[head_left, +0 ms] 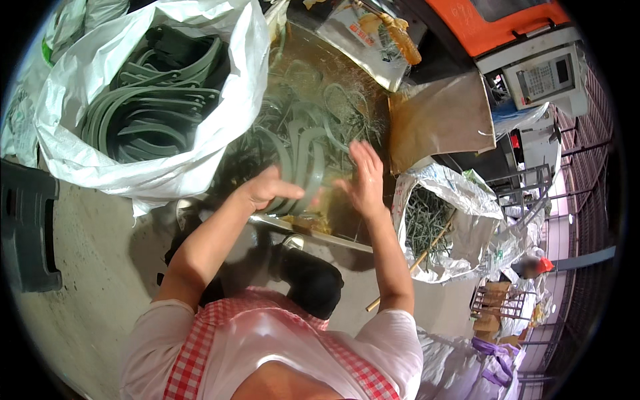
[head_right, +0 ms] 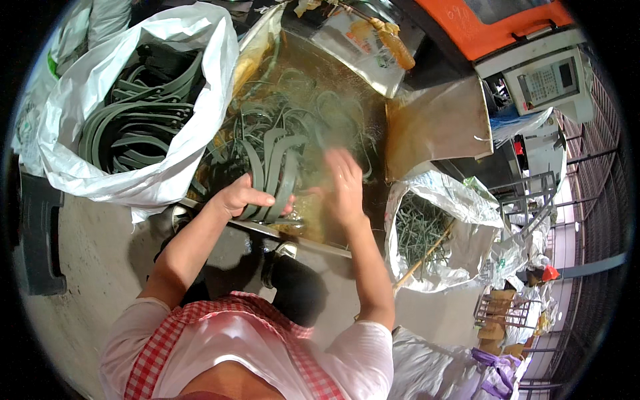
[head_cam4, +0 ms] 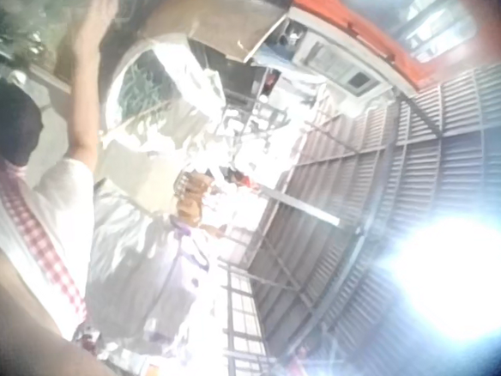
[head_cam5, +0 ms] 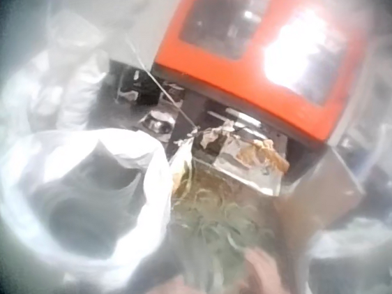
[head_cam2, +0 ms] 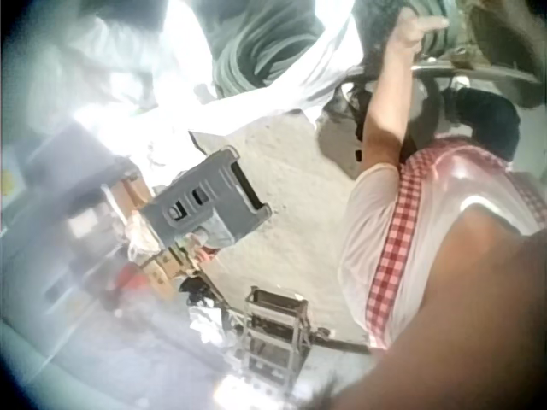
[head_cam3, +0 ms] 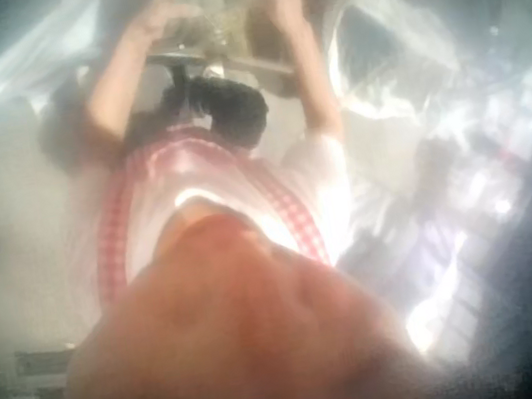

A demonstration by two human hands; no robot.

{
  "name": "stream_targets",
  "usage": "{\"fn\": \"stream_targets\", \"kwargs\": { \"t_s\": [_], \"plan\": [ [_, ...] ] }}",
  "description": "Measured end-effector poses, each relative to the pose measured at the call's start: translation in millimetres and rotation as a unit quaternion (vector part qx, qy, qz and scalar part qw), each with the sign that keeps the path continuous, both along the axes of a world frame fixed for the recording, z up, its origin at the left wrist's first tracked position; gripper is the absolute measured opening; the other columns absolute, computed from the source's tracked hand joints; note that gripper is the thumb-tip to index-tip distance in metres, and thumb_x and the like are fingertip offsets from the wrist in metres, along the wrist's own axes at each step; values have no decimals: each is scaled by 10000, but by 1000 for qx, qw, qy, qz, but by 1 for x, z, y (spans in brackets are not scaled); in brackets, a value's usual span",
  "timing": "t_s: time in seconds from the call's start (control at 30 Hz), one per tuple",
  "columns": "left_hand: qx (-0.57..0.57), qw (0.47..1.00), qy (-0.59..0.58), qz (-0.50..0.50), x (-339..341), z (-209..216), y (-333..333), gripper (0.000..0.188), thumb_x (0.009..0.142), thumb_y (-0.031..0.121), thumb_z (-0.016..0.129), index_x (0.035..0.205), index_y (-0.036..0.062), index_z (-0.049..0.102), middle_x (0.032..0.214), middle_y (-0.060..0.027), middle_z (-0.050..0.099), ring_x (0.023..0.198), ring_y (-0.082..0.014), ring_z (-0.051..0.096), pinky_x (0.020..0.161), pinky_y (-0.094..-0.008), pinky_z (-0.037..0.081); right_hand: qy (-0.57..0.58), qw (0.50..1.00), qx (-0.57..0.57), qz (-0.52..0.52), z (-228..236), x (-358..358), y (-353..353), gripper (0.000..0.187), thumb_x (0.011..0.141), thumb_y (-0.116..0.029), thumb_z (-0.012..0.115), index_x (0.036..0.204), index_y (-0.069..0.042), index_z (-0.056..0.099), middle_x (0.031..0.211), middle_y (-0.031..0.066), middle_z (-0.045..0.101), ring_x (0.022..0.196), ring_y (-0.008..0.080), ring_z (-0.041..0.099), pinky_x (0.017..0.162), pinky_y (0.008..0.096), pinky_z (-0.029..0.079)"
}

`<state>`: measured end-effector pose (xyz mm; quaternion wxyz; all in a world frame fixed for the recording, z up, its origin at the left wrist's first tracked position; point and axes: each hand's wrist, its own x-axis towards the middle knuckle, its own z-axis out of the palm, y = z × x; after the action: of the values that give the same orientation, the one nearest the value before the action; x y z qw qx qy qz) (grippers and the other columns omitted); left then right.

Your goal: The person uses a wooden stick to stir curved gray plastic parts in a tank of liquid, then pulls a stack of the parts out of the liquid by hand and places them into a large white bag.

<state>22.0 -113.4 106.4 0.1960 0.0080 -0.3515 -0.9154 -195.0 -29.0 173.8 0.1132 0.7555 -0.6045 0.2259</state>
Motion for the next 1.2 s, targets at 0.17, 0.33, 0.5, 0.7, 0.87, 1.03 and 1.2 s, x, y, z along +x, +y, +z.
{"fn": "stream_targets", "kwargs": {
  "t_s": [0.17, 0.33, 0.5, 0.7, 0.87, 1.03, 1.2],
  "plan": [
    [14, 991, 35, -127, 0, 7, 9, 580, 642, 29, 664, 1185, -16, 466, 1034, -196, 608, 896, -307, 636, 829, -431, 502, -63, 977, 139, 147, -9, 9, -54, 724, 644, -71, 715, 1303, -68, 415, 1229, 185, 517, 1168, 355, 469, 939, 385, 409],
    [46, 983, 76, -162, 2, 1, 7, 602, 698, 86, 662, 1235, -26, 415, 1140, -257, 552, 1015, -379, 584, 908, -486, 454, -146, 949, 261, 98, -30, 13, -51, 498, 724, -82, 624, 1211, -66, 520, 1031, 166, 597, 944, 326, 575, 800, 368, 457],
    [102, 972, 101, -189, 0, 8, 11, 613, 768, 142, 611, 1296, -30, 351, 1247, -298, 451, 1117, -432, 497, 931, -516, 424, -166, 958, 183, 144, -58, 9, -55, 409, 729, -102, 609, 1134, -57, 576, 978, 145, 607, 928, 316, 564, 792, 350, 444],
    [89, 972, 121, -181, 0, 9, 8, 717, 782, 198, 596, 1368, -33, 253, 1266, -289, 439, 1079, -411, 530, 906, -475, 449, -275, 955, 80, 75, -60, 26, -60, 447, 721, -108, 596, 1165, -64, 560, 1082, 156, 586, 974, 308, 522, 850, 361, 413],
    [59, 971, 109, -204, 0, 5, 6, 654, 884, 345, 456, 1371, -37, 245, 1231, -263, 479, 1008, -372, 576, 864, -426, 474, -193, 952, 223, 76, -61, 13, -56, 484, 714, -82, 600, 1194, -66, 546, 1144, 168, 577, 1060, 330, 525, 902, 370, 411],
    [-57, 996, -59, -34, 2, -13, -14, 751, 895, 608, 289, 1277, -29, 401, 1093, -194, 587, 942, -259, 603, 829, -350, 476, -322, 921, 205, -73, -64, 11, -39, 423, 723, -39, 586, 1146, -56, 580, 1053, 169, 624, 993, 315, 586, 858, 342, 451],
    [-106, 897, -236, 357, -14, -17, -30, 685, 898, 585, 358, 1261, 9, 429, 1138, -76, 547, 1042, -155, 511, 885, -299, 405, -350, 914, 38, -200, -80, -24, -29, 361, 760, -12, 528, 1114, -42, 591, 1002, 158, 642, 923, 276, 615, 823, 320, 454]
  ]
}}
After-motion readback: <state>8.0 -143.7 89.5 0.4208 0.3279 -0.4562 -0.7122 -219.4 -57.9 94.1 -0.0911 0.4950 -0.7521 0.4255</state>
